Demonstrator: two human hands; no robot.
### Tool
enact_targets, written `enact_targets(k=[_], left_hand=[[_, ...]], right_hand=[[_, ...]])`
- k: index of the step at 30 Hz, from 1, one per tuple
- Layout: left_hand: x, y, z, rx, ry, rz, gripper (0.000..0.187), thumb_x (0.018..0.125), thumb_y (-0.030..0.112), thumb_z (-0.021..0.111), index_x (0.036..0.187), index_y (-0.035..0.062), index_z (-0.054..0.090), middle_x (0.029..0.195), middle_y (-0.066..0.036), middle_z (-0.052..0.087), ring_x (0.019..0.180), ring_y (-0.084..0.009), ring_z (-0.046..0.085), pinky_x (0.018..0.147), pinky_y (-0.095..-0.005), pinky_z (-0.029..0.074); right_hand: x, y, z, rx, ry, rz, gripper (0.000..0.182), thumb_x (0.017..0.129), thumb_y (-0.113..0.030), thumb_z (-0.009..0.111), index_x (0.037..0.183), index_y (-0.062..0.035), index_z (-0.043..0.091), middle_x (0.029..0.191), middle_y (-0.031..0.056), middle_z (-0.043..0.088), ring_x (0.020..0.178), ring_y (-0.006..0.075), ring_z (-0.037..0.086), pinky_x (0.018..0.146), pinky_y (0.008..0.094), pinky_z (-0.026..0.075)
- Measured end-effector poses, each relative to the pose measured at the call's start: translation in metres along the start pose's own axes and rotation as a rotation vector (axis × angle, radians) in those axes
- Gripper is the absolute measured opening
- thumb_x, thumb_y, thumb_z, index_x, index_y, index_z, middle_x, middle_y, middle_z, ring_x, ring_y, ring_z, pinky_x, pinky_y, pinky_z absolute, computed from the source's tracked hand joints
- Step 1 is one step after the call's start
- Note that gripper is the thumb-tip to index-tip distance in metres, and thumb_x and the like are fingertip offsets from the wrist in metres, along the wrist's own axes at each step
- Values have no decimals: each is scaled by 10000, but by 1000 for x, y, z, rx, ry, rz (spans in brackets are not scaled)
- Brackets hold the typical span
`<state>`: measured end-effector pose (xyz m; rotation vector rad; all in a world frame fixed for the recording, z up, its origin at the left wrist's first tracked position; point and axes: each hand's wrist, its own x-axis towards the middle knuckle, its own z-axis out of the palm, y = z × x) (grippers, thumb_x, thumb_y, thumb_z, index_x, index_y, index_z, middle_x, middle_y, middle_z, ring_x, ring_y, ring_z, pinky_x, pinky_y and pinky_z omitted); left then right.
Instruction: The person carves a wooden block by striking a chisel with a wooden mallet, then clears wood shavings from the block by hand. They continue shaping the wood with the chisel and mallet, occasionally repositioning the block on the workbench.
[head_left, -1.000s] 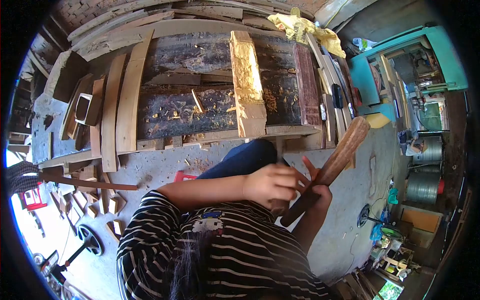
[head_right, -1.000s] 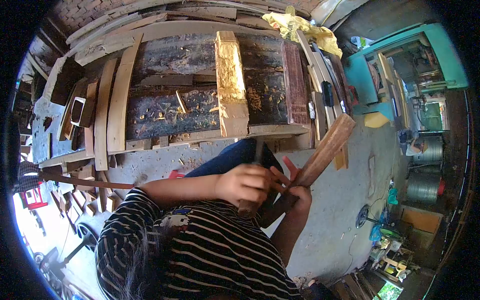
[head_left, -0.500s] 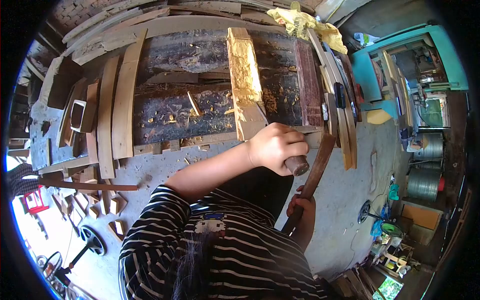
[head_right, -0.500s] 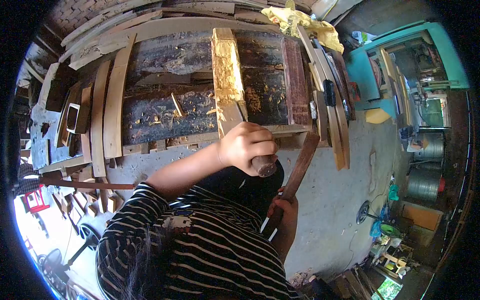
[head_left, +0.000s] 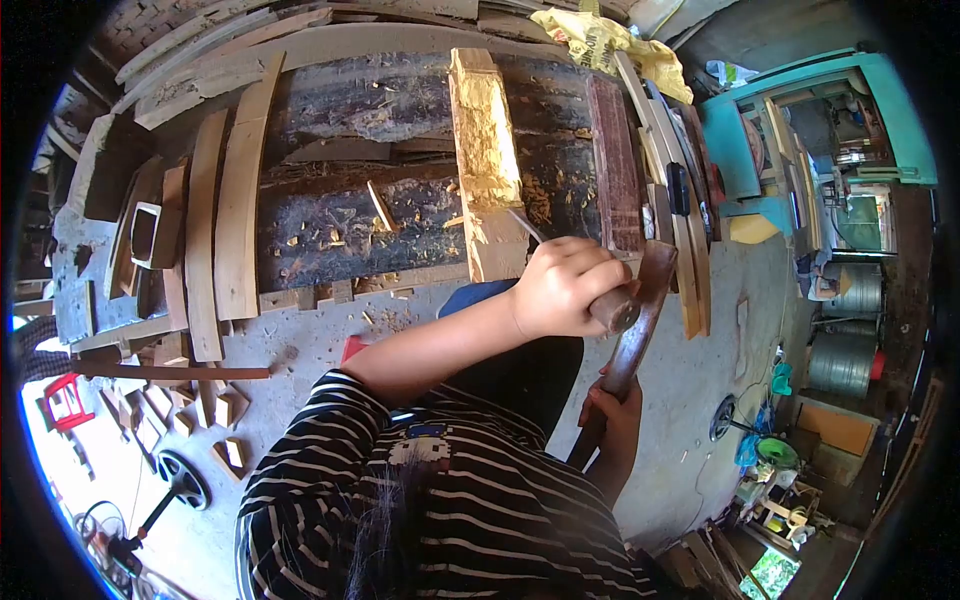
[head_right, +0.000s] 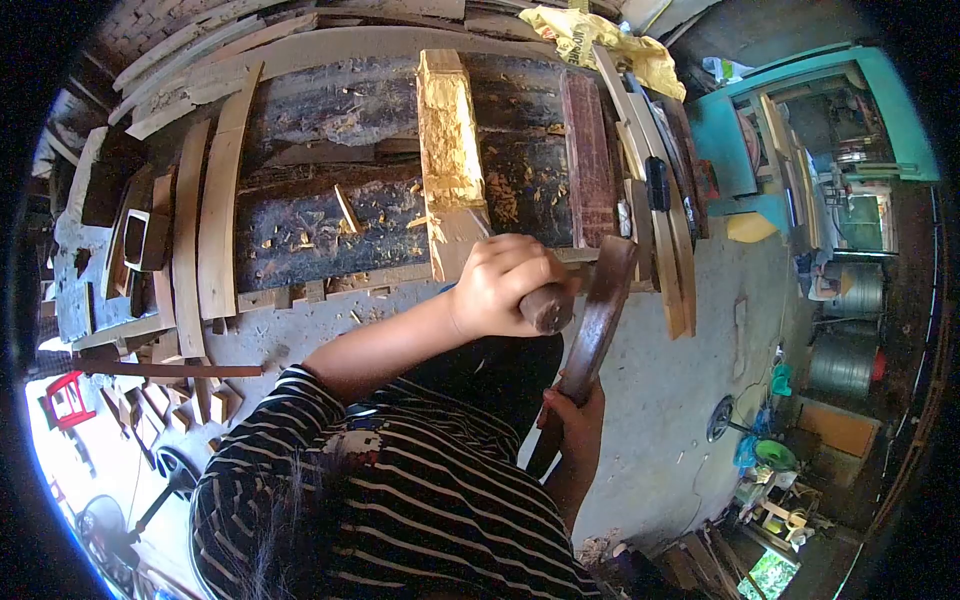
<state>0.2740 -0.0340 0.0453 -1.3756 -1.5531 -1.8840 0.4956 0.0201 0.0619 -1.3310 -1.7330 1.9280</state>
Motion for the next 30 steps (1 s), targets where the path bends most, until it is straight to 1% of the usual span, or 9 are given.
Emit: enact_targets(k=[8, 13, 14, 16, 18, 24, 25, 26, 30], left_hand=[[1, -6, 2, 11, -19, -41, 252, 594, 159, 733, 774, 63, 584, 661, -92, 577, 610, -286, 601, 564, -363, 492], [-9, -2, 3, -8, -56, 8, 265, 570, 185, 733, 754, 68, 582, 688, -99, 590, 631, -293, 612, 599, -372, 507], [-11, -2, 4, -16, -57, 14, 265, 570, 185, 733, 754, 68, 582, 688, -99, 590, 631, -293, 612, 599, -372, 507], [-15, -2, 5, 15, -36, 60, 293, 547, 183, 712, 760, 76, 541, 658, -70, 583, 626, -262, 618, 595, -355, 517], [-22, -5, 7, 17, -49, 49, 286, 550, 188, 711, 750, 75, 542, 654, -69, 583, 626, -261, 616, 598, -358, 519], [-29, -11, 10, 16, -78, 75, 324, 541, 223, 718, 771, 69, 551, 676, -82, 599, 636, -272, 615, 602, -381, 509], [-27, -10, 8, 15, -79, 78, 324, 541, 223, 718, 771, 69, 551, 676, -82, 599, 636, -272, 615, 602, -381, 509], [-26, -8, 6, 31, -84, 71, 285, 556, 187, 722, 761, 72, 563, 673, -83, 592, 633, -273, 615, 603, -368, 505], [-12, 6, 2, -7, -48, 45, 257, 562, 154, 726, 748, 76, 567, 663, -83, 578, 613, -281, 602, 591, -361, 494]], right_hand=[[-8, -7, -3, -18, 105, -299, 356, 704, -24, 671, 1002, -19, 477, 700, 81, 553, 489, 182, 557, 473, 311, 492], [-21, -42, 34, 239, 48, -1111, 249, 752, 12, 608, 958, -39, 477, 797, 97, 539, 683, 159, 594, 628, 311, 527], [-21, -38, 25, 237, 56, -1118, 249, 752, 12, 608, 958, -39, 477, 797, 97, 539, 683, 159, 594, 628, 311, 527], [-21, -26, 6, -1161, 72, -1011, 222, 726, 12, 612, 913, -64, 520, 794, 98, 575, 612, 176, 542, 606, 315, 472], [-18, -5, 30, -597, 78, -449, 362, 687, -83, 706, 995, -1, 534, 786, 90, 577, 704, 138, 609, 655, 320, 525], [-37, 11, 11, -410, 89, -579, 266, 659, 26, 667, 890, -24, 545, 787, 65, 585, 676, 120, 559, 598, 257, 454], [-43, -19, 16, -1108, -18, -1121, 223, 682, 90, 628, 854, -23, 543, 765, 64, 577, 660, 116, 556, 607, 239, 457], [-44, -22, 6, -620, -135, -733, 273, 708, 114, 598, 918, -29, 498, 745, 68, 557, 638, 141, 554, 617, 258, 477], [-44, -33, 26, -278, -11, -848, 197, 706, 21, 653, 848, -23, 524, 705, 75, 598, 644, 146, 592, 586, 259, 501]])
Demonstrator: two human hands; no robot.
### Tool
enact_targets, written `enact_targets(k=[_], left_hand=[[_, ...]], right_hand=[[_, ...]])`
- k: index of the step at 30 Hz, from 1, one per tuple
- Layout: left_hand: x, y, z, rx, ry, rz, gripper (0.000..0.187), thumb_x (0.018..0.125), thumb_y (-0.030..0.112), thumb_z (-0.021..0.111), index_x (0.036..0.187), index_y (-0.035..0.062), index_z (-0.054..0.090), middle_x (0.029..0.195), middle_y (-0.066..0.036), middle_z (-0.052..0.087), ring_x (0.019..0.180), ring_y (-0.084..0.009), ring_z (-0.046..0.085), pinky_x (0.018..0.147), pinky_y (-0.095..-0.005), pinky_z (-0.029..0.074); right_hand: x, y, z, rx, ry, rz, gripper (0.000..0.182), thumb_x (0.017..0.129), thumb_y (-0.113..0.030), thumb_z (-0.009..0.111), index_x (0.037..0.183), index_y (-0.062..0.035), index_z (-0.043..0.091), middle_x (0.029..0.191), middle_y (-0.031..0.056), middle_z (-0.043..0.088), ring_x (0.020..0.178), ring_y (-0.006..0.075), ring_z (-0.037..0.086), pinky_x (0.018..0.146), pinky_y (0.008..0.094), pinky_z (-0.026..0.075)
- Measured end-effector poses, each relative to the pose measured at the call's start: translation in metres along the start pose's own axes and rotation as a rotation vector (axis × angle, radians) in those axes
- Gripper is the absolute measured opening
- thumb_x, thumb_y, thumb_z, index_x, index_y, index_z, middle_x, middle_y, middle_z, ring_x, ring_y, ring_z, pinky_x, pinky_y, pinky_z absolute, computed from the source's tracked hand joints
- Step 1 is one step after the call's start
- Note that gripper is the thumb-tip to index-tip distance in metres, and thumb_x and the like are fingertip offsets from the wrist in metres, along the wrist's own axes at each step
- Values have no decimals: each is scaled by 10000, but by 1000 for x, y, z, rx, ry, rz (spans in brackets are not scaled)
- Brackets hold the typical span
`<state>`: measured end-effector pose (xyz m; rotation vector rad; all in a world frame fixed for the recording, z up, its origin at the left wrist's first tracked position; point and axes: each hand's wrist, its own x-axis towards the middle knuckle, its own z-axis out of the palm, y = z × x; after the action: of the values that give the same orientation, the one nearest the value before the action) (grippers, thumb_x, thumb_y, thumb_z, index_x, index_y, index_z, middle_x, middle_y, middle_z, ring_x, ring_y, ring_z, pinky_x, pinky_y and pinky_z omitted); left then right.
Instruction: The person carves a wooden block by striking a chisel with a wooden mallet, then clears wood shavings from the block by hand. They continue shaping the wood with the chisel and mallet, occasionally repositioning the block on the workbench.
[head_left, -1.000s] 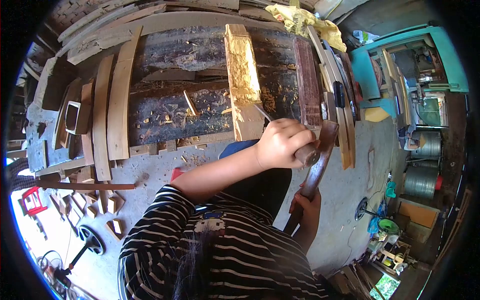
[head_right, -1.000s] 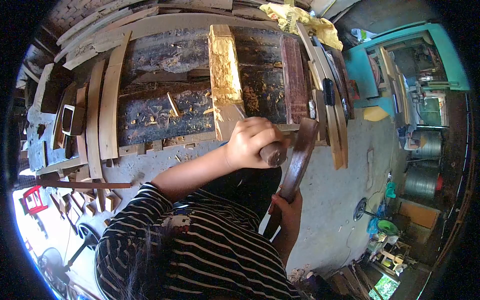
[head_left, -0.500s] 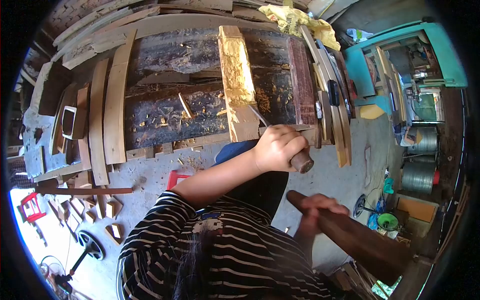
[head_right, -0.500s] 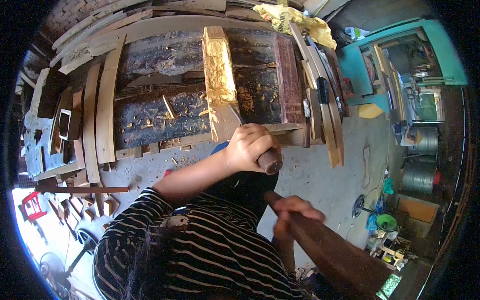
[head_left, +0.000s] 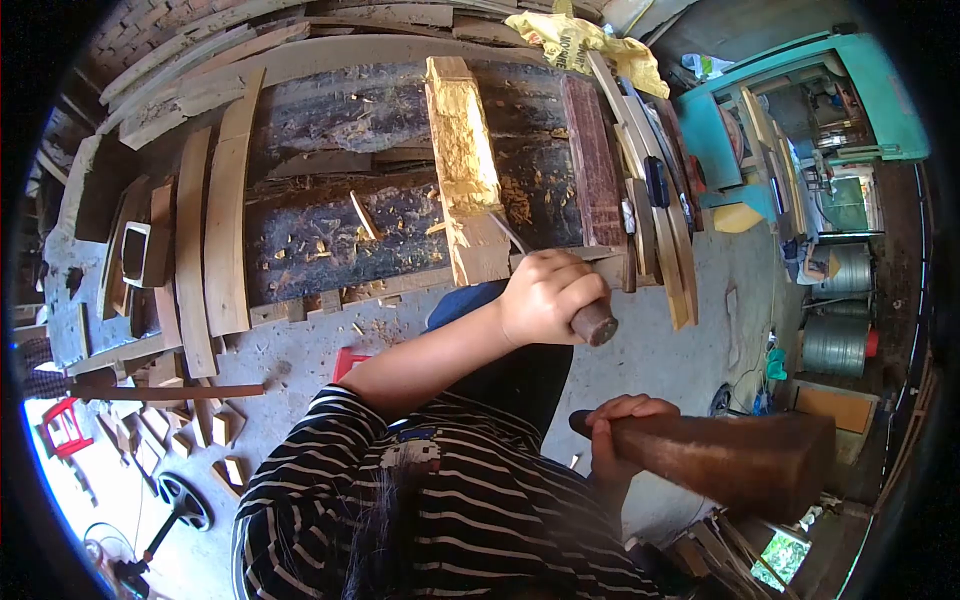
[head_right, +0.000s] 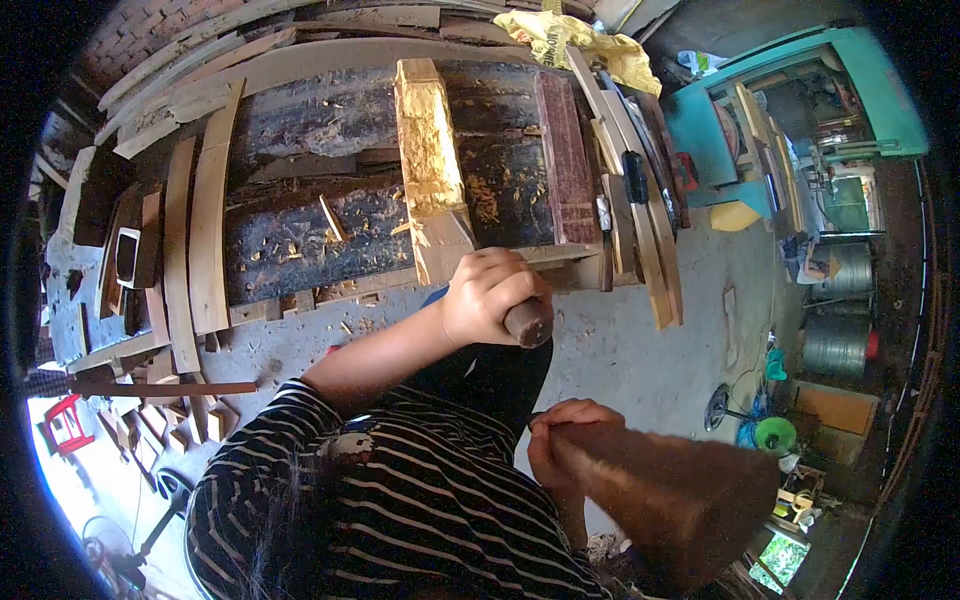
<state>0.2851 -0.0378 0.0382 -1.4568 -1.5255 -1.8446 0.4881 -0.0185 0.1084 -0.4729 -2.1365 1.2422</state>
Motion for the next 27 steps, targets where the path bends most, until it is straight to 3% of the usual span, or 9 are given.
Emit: enact_targets(k=[6, 10, 12, 17, 19, 20, 25, 26, 27], left_hand=[[9, -4, 3, 39, -16, -98, 274, 554, 162, 723, 760, 80, 562, 667, -94, 587, 615, -295, 605, 592, -369, 491], [10, -8, 3, 41, -40, -172, 284, 550, 159, 720, 764, 80, 551, 665, -102, 587, 620, -305, 607, 594, -378, 491], [15, -8, 1, 49, -24, -186, 279, 553, 159, 719, 760, 80, 548, 666, -102, 587, 619, -303, 607, 595, -378, 491], [14, -8, 1, 65, -41, -211, 280, 560, 170, 723, 761, 75, 553, 675, -106, 591, 625, -306, 610, 605, -380, 497], [11, -7, 3, 74, 7, -112, 258, 553, 157, 681, 739, 67, 528, 656, -101, 592, 604, -291, 611, 591, -373, 507], [8, -7, 4, 72, 10, -110, 258, 553, 157, 681, 739, 67, 528, 656, -101, 592, 604, -291, 611, 591, -373, 507], [-4, -7, 4, 72, 10, -20, 301, 525, 185, 704, 749, 72, 537, 686, -83, 610, 629, -258, 626, 620, -361, 520], [-6, -7, 3, 77, -13, -15, 308, 523, 192, 708, 750, 73, 538, 691, -81, 613, 633, -259, 628, 622, -359, 520], [-4, -7, 2, 47, -34, -11, 310, 525, 198, 711, 751, 74, 538, 691, -73, 614, 633, -256, 627, 621, -355, 519]], right_hand=[[7, -13, 4, 163, 141, 195, 417, 719, 130, 566, 1036, -71, 384, 758, 80, 515, 631, 176, 545, 613, 289, 506], [19, -7, -14, 276, -15, -77, 432, 703, 121, 589, 1049, -31, 380, 810, 120, 561, 659, 173, 600, 606, 284, 528], [17, -15, -16, 370, 12, -215, 499, 744, 105, 580, 1126, -65, 309, 800, 112, 545, 673, 230, 604, 658, 350, 535], [20, -1, 10, 473, 114, -371, 400, 727, 59, 595, 1063, -57, 412, 808, 110, 569, 621, 212, 556, 614, 343, 503], [25, 7, 9, -656, -234, -319, 313, 692, 47, 635, 952, -31, 480, 825, 114, 588, 634, 190, 552, 611, 333, 479], [19, 11, 22, -269, -32, 292, 249, 665, 32, 655, 861, -25, 514, 832, 110, 594, 646, 170, 545, 604, 344, 463], [-5, 15, -1, -168, -46, 114, 329, 682, 112, 618, 948, -12, 470, 804, 90, 557, 673, 162, 564, 622, 316, 496], [0, 4, -9, -499, -173, -134, 351, 717, 151, 583, 986, -27, 444, 794, 93, 544, 683, 165, 567, 644, 294, 499], [2, 3, 4, -96, -11, -96, 342, 731, 135, 583, 987, -42, 440, 793, 96, 542, 687, 166, 565, 654, 297, 493]])
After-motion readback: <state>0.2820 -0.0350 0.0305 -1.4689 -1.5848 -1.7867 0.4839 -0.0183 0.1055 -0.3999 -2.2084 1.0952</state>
